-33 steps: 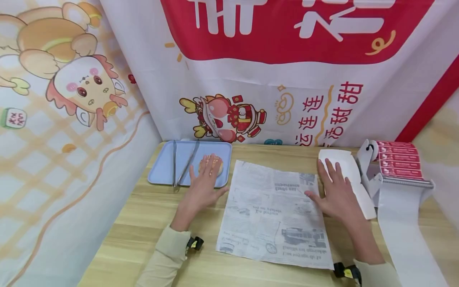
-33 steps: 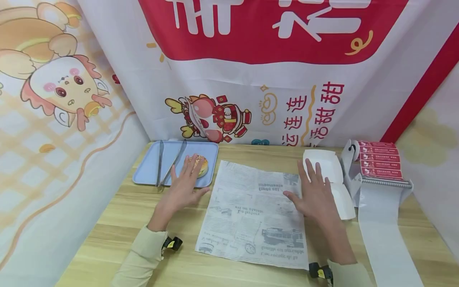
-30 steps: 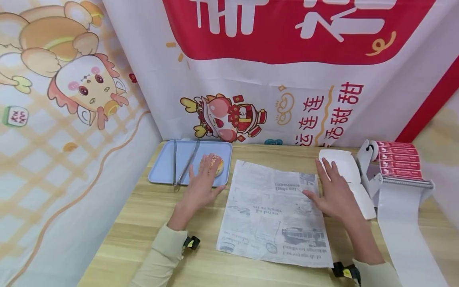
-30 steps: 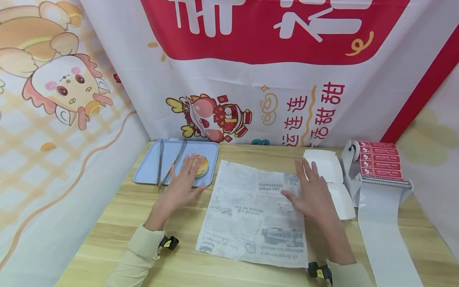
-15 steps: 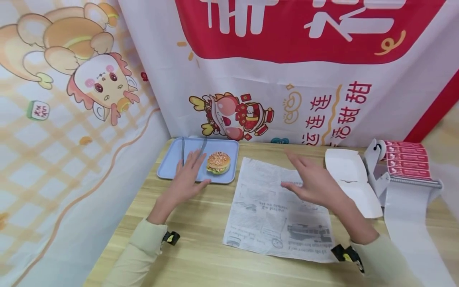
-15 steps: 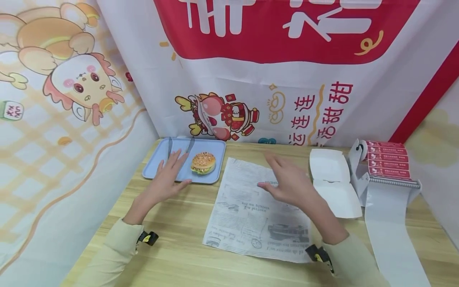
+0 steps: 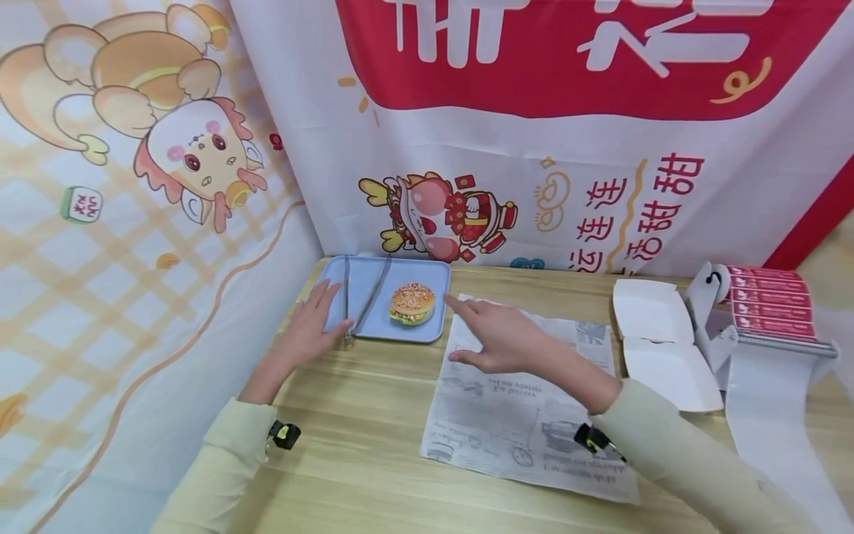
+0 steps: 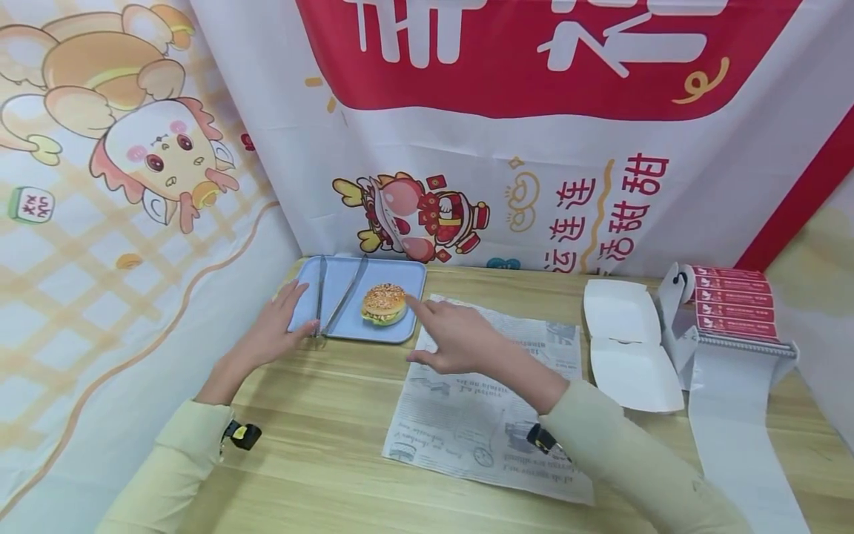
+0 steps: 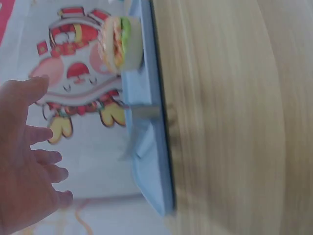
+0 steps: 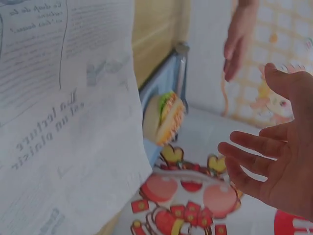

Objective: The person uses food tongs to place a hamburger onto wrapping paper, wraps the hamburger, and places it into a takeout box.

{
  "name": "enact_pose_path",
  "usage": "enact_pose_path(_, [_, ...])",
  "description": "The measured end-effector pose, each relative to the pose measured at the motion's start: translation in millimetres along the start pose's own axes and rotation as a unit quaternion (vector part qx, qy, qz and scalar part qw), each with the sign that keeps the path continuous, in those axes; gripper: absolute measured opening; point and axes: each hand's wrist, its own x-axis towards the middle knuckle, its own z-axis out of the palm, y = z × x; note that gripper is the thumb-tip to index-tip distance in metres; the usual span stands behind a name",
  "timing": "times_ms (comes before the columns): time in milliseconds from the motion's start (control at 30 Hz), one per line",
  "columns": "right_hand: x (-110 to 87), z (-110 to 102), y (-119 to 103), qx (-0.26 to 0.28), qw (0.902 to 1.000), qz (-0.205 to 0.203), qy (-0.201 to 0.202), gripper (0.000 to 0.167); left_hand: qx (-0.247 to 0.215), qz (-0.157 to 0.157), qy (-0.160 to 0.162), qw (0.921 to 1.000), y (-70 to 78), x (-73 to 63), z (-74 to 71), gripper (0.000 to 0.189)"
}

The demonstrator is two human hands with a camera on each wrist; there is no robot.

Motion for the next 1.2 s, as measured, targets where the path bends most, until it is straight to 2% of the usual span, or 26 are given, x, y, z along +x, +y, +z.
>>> enact_pose_path(133, [25.2, 13, -15, 0.001, 0.9995, -0.027, -0.018, 0.09, -0.027, -0.005, 0.0, 0.9996, -19.4, -0.8, -0.7, 0.074])
enact_pose_path(267, [48.3, 25, -26, 0.033, 0.9987, -0.035, -0.019, 0.087, -0.052, -0.006, -0.009, 0.9986, -32.9, 1.4, 1.1, 0.073])
enact_pose_path(400, [72.6, 38, -32, 0.064, 0.9971, -0.039, -0.005, 0.085, -0.058, -0.016, -0.012, 0.9981, -44.8, 7.4, 4.3, 0.073])
enact_pose_path(533, [96.5, 54, -42, 0.107, 0.9933, -0.041, 0.011, 0.081, -0.066, -0.022, -0.002, 0.9976, -58.0, 12.6, 8.2, 0.073])
enact_pose_path(667, [117.4, 75, -58, 0.126, 0.9911, -0.027, 0.035, 0.078, -0.083, -0.035, -0.003, 0.996, -71.0, 14.6, 12.3, 0.073])
enact_pose_path(833, [143.5, 100, -78, 0.135, 0.9876, 0.007, 0.079, 0.062, -0.074, -0.075, -0.012, 0.9944, -88.7, 21.9, 22.1, 0.076])
enact_pose_path(933, [158.3, 110, -85, 0.128, 0.9871, 0.04, 0.087, 0.057, -0.066, -0.088, -0.011, 0.9939, -98.4, 28.9, 28.2, 0.075])
enact_pose_path(1033, [172.5, 118, -90, 0.116, 0.9854, 0.095, 0.081, 0.065, -0.06, -0.088, -0.005, 0.9943, -105.7, 36.6, 32.1, 0.072])
enact_pose_path(1200, [196.7, 135, -98, 0.118, 0.9739, 0.187, 0.053, 0.085, -0.033, -0.082, 0.0, 0.996, -118.0, 46.4, 36.4, 0.065])
